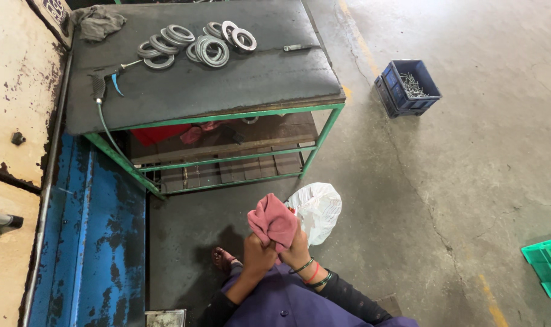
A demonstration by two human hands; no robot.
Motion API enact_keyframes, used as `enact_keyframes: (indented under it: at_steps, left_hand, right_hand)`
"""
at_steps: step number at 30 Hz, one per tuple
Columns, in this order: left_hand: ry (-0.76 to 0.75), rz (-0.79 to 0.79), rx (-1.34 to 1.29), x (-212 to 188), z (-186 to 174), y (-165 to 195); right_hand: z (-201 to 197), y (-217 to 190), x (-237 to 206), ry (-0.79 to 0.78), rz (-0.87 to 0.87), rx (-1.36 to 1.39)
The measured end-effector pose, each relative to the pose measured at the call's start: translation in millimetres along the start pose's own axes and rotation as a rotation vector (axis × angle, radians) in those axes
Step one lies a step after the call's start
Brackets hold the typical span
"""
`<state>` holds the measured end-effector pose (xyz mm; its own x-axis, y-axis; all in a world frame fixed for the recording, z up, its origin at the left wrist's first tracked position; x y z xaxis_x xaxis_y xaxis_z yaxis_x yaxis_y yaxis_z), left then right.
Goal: The person operates a lathe machine, opening the chuck area and handling machined metal rings. They carry the rings to a workbench, stack them, wipe their hands and the bench with a pink cloth, and return to the machine to retrieve more parts.
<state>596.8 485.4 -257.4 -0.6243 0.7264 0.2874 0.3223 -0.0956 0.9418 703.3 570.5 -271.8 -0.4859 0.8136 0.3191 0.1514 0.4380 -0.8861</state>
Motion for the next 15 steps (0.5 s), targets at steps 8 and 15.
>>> enact_keyframes:
  at_steps: [8,15]
  left_hand:
    - [0.014,-0.039,-0.021,3.8,-3.0,14.8]
    - [0.004,-0.028,0.007,5.6,-4.0,16.7]
  right_hand:
    - [-1.7,-1.3,2.2,-0.024,0.003,0.027]
    - [-1.6,-3.5,3.2,-0.029,-0.014,0.011]
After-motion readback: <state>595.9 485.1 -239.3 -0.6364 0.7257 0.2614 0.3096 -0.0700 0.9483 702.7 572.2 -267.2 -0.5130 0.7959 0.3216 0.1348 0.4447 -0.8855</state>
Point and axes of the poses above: each hand's wrist, its own x-axis towards the middle knuckle, its own z-axis out of the palm, y = z × x, the point moved 1 cm from there along x, towards the middle knuckle, and after that the axes turned 7 degrees about z, right-handed, at the moved point
